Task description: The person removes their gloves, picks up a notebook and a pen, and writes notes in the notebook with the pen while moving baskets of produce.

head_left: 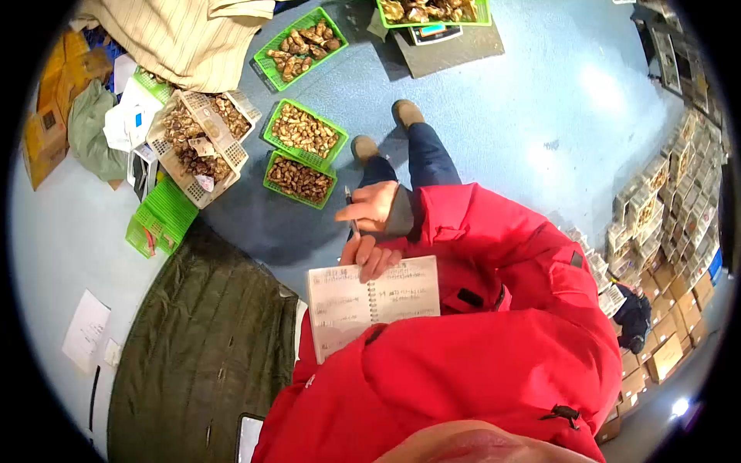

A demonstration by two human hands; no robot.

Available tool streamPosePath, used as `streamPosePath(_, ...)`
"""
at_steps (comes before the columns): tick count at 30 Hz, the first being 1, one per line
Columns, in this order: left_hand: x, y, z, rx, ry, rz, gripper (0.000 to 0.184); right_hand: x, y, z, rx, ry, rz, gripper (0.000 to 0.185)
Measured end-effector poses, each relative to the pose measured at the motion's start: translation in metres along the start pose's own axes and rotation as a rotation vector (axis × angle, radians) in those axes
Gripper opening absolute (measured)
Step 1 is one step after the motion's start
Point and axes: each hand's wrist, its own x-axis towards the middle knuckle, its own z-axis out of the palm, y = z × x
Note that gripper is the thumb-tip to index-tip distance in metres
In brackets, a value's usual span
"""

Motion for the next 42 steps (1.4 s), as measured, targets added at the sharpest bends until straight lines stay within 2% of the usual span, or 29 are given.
streamPosePath(1,0.005,-0.007,0.011,0.001,0.100,-0.014,0.043,-0.008,0.000,-0.008,-0.021,0.013,0.001,0.029)
streamPosePath(5,0.015,-0.020,0.008,0.101,0.048,-0.092,0.042,-0.026,-0.007,-0.026,-0.088,0.113,0.011,0.025)
streamPosePath(7,0.007,-0.025,-0.007,0.238,0.306,0.002,0.044,-0.029,-0.010,-0.038,-0.109,0.152,0.021,0.023)
streamPosePath(9,0.017,-0.023,0.010,0.320,0.217,-0.117,0.049,-0.029,-0.015,-0.050,-0.119,0.155,0.052,0.020)
streamPosePath(10,0.022,-0.023,0.018,0.365,0.167,-0.173,0.053,-0.029,-0.018,-0.060,-0.135,0.137,0.150,0.018)
streamPosePath(11,0.026,-0.025,0.029,0.357,0.145,-0.167,0.052,-0.034,-0.015,-0.064,-0.099,0.314,0.188,0.020)
streamPosePath(12,0.028,-0.026,0.041,0.350,0.119,-0.161,0.051,-0.034,-0.020,-0.080,-0.014,0.305,0.277,0.019)
streamPosePath(13,0.027,-0.024,0.042,0.291,0.037,-0.142,0.050,-0.036,-0.023,-0.095,0.149,0.407,0.287,0.016)
streamPosePath(14,0.028,-0.022,0.044,0.235,-0.055,-0.126,0.049,-0.040,-0.034,-0.110,0.054,0.485,0.331,0.016)
streamPosePath(15,0.031,-0.020,0.049,0.240,-0.129,-0.106,0.049,-0.042,-0.038,-0.118,0.112,0.567,0.399,0.021)
streamPosePath(16,0.026,-0.018,0.060,0.213,-0.070,-0.078,0.050,-0.049,-0.048,-0.128,0.354,0.661,0.472,0.024)
streamPosePath(17,0.023,-0.016,0.064,0.196,-0.126,-0.060,0.050,-0.052,-0.055,-0.139,0.565,0.721,0.497,0.029)
streamPosePath(19,0.021,-0.008,0.071,0.195,-0.188,-0.010,0.050,-0.054,-0.093,-0.158,0.730,0.793,0.547,0.032)
streamPosePath(21,0.015,-0.004,0.087,0.165,-0.198,0.068,0.050,-0.058,-0.132,-0.163,0.888,0.748,0.566,0.031)
streamPosePath(22,0.011,-0.001,0.088,0.167,-0.126,0.160,0.050,-0.059,-0.146,-0.160,0.945,0.699,0.545,0.030)
streamPosePath(23,0.012,0.005,0.093,0.183,-0.209,0.139,0.050,-0.061,-0.155,-0.153,0.969,0.610,0.503,0.028)
streamPosePath(27,0.004,0.028,0.099,0.202,-0.449,0.062,0.047,-0.064,-0.216,-0.116,1.138,0.382,0.570,0.023)
streamPosePath(28,0.003,0.031,0.103,0.205,-0.428,0.074,0.047,-0.064,-0.224,-0.108,1.132,0.347,0.586,0.022)
streamPosePath(30,-0.010,0.034,0.106,0.204,-0.374,0.098,0.047,-0.065,-0.243,-0.090,1.069,0.379,0.530,0.020)
streamPosePath(31,-0.010,0.038,0.108,0.214,-0.457,0.075,0.047,-0.066,-0.251,-0.081,1.064,0.386,0.466,0.019)
streamPosePath(34,-0.022,0.043,0.111,0.255,-0.422,0.131,0.045,-0.061,-0.249,-0.057,1.001,0.421,0.396,0.018)
streamPosePath(35,-0.026,0.047,0.111,0.260,-0.451,0.113,0.046,-0.056,-0.253,-0.061,0.968,0.316,0.434,0.022)
streamPosePath(36,-0.025,0.049,0.109,0.241,-0.478,0.099,0.046,-0.059,-0.243,-0.056,0.993,0.300,0.498,0.018)
streamPosePath(42,-0.035,0.059,0.104,0.282,-0.505,0.057,0.047,-0.045,-0.256,-0.038,0.981,0.372,0.599,0.009)
